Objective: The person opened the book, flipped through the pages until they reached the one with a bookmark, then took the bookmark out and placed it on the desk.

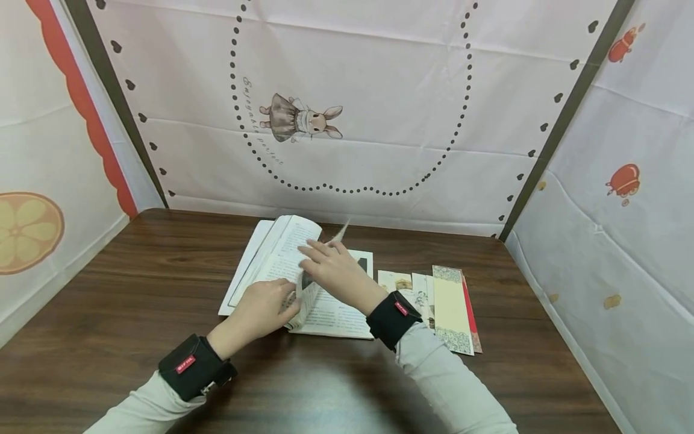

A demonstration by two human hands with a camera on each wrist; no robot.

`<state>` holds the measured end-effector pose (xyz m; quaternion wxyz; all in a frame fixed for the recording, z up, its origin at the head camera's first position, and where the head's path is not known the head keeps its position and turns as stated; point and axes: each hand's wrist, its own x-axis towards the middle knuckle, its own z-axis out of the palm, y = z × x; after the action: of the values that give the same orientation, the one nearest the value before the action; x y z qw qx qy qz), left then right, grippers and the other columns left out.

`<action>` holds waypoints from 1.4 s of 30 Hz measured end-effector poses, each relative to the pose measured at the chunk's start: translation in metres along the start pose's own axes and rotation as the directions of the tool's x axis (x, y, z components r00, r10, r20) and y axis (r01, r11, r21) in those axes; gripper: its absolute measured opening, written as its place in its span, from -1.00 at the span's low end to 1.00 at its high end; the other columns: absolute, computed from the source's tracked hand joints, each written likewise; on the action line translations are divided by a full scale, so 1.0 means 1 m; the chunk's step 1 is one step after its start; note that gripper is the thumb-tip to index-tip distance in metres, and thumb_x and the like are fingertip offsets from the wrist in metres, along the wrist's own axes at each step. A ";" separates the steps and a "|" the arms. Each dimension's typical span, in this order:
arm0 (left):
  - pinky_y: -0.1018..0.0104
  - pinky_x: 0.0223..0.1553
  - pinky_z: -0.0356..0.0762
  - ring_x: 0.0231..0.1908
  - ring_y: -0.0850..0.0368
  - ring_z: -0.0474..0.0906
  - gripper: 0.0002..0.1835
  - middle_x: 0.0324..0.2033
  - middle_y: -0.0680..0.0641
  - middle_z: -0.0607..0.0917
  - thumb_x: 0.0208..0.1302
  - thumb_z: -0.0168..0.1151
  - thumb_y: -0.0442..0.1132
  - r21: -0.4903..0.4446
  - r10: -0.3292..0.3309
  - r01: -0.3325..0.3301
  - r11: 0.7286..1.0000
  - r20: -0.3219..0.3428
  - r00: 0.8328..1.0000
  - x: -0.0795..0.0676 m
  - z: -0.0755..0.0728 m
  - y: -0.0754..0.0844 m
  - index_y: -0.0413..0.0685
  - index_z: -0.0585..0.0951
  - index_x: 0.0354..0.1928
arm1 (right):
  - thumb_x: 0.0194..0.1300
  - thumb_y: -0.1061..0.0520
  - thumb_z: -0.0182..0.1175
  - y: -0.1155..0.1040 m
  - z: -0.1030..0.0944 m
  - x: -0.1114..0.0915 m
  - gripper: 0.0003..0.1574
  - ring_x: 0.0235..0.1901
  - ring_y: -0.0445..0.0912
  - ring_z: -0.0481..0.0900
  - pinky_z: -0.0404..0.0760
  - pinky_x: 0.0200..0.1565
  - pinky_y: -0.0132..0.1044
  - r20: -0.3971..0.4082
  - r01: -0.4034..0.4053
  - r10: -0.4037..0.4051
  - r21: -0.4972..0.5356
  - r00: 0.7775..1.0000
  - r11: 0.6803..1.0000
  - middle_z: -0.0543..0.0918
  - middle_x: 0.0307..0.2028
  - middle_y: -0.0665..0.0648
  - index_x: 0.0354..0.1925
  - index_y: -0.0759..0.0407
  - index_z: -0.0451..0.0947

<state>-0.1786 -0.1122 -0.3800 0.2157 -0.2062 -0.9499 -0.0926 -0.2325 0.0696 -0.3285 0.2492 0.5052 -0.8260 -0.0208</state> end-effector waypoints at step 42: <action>-0.40 0.25 0.04 0.35 -0.44 0.02 -0.20 0.23 -0.34 0.36 -0.06 0.28 -0.58 0.040 -0.047 0.049 0.998 -0.061 0.997 -0.013 -0.001 -0.027 0.18 0.42 0.26 | -0.02 -0.21 0.40 0.015 0.035 -0.065 0.04 0.30 0.13 0.34 0.20 0.33 0.13 0.758 -0.568 0.252 0.185 0.602 0.802 0.32 0.34 0.28 0.31 0.23 0.29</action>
<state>-0.1788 -0.1412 -0.3869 0.2460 -0.1759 -0.9495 -0.0843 -0.2364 0.1243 -0.3799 -0.1968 0.2892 -0.9365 0.0218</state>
